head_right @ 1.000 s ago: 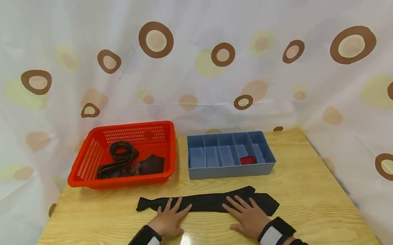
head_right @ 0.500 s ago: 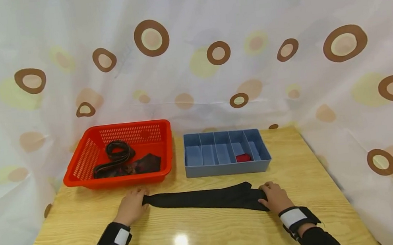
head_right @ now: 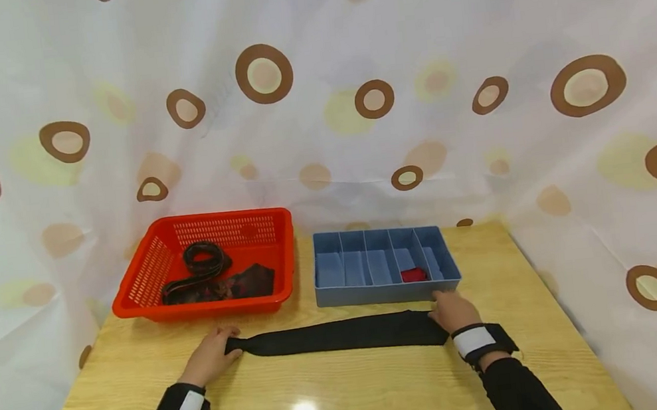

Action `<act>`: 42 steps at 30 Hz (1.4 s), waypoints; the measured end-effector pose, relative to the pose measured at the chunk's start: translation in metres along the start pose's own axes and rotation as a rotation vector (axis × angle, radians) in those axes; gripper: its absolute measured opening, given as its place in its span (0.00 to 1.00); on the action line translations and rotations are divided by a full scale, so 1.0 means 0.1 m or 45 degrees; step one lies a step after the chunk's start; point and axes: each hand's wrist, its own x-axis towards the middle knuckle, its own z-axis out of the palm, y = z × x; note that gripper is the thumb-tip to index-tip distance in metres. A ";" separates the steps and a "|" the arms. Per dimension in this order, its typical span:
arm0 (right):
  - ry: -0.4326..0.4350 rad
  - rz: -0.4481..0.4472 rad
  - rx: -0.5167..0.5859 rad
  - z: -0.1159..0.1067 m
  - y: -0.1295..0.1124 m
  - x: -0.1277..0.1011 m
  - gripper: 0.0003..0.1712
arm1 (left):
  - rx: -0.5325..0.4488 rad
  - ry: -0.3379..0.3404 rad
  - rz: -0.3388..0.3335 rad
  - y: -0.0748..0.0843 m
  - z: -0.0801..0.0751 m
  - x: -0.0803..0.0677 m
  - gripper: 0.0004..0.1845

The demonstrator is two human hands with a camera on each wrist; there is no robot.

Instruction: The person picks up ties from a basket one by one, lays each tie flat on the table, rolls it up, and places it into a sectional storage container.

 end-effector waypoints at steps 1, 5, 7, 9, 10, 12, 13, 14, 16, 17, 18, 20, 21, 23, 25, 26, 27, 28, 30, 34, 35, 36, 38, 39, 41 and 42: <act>0.001 -0.056 0.030 0.07 -0.05 0.01 0.14 | -0.010 -0.012 -0.005 -0.01 0.00 0.00 0.18; -0.029 -0.266 0.085 0.27 -0.24 0.07 0.22 | -0.066 -0.055 -0.004 -0.03 -0.01 0.04 0.16; -0.024 -0.292 0.050 0.32 -0.30 0.09 0.22 | -0.096 -0.072 0.019 -0.03 -0.03 0.06 0.13; 0.022 -0.316 -0.007 0.32 -0.33 0.09 0.16 | -0.119 -0.059 0.052 -0.03 -0.05 0.08 0.11; 0.072 -0.336 -0.030 0.30 -0.33 0.08 0.15 | -0.115 -0.019 0.083 -0.02 -0.06 0.08 0.12; 0.242 -0.441 -0.079 0.26 -0.31 0.03 0.17 | -0.093 0.117 0.165 0.01 -0.09 0.07 0.16; 0.350 -0.504 -0.111 0.23 -0.30 0.00 0.20 | -0.068 0.203 0.212 0.02 -0.11 0.06 0.18; 0.460 -0.556 -0.139 0.20 -0.28 -0.03 0.23 | -0.029 0.291 0.267 0.04 -0.12 0.05 0.19; 0.602 -0.628 -0.195 0.16 -0.23 -0.10 0.26 | 0.075 0.421 0.356 0.06 -0.14 0.04 0.20; 0.604 -0.645 -0.223 0.15 -0.20 -0.14 0.25 | 0.126 0.430 0.385 0.06 -0.13 0.03 0.20; 0.542 -0.654 -0.252 0.15 -0.17 -0.18 0.24 | 0.179 0.401 0.408 0.06 -0.12 0.01 0.21; 0.320 -0.628 -0.266 0.15 -0.13 -0.27 0.19 | 0.234 0.264 0.427 0.04 -0.09 -0.03 0.20; 0.194 -0.602 -0.263 0.16 -0.10 -0.31 0.18 | 0.246 0.176 0.414 0.03 -0.07 -0.04 0.20; -0.008 -0.530 -0.234 0.16 -0.08 -0.38 0.18 | 0.211 0.021 0.361 0.00 -0.05 -0.09 0.19; -0.070 -0.454 -0.201 0.14 -0.08 -0.44 0.19 | 0.112 -0.068 0.285 -0.01 -0.06 -0.12 0.18; -0.055 -0.429 -0.207 0.13 -0.09 -0.46 0.18 | 0.070 -0.091 0.237 -0.01 -0.07 -0.13 0.18; -0.025 -0.414 -0.206 0.12 -0.11 -0.47 0.17 | 0.025 -0.114 0.188 -0.01 -0.09 -0.14 0.19; 0.016 -0.413 -0.208 0.12 -0.14 -0.48 0.16 | -0.017 -0.136 0.138 -0.01 -0.10 -0.15 0.20; 0.090 -0.461 -0.215 0.12 -0.21 -0.49 0.13 | -0.078 -0.181 0.048 0.01 -0.12 -0.16 0.23; 0.113 -0.649 -0.182 0.21 -0.40 -0.41 0.12 | -0.151 -0.216 -0.032 -0.01 -0.12 -0.15 0.20; 0.093 -0.667 -0.173 0.24 -0.43 -0.39 0.12 | -0.174 -0.207 -0.034 -0.01 -0.10 -0.14 0.18; 0.068 -0.671 -0.160 0.26 -0.45 -0.37 0.12 | -0.200 -0.189 -0.027 -0.01 -0.08 -0.13 0.16; 0.024 -0.643 -0.147 0.30 -0.46 -0.36 0.12 | -0.259 -0.146 -0.018 -0.01 -0.05 -0.11 0.14; 0.011 -0.622 -0.144 0.31 -0.45 -0.35 0.11 | -0.280 -0.122 -0.006 -0.01 -0.04 -0.11 0.14; -0.007 -0.604 -0.144 0.31 -0.47 -0.36 0.11 | -0.313 -0.085 -0.004 -0.01 -0.01 -0.11 0.16; -0.003 -0.606 -0.145 0.30 -0.51 -0.35 0.11 | -0.325 -0.072 -0.005 -0.01 -0.01 -0.12 0.17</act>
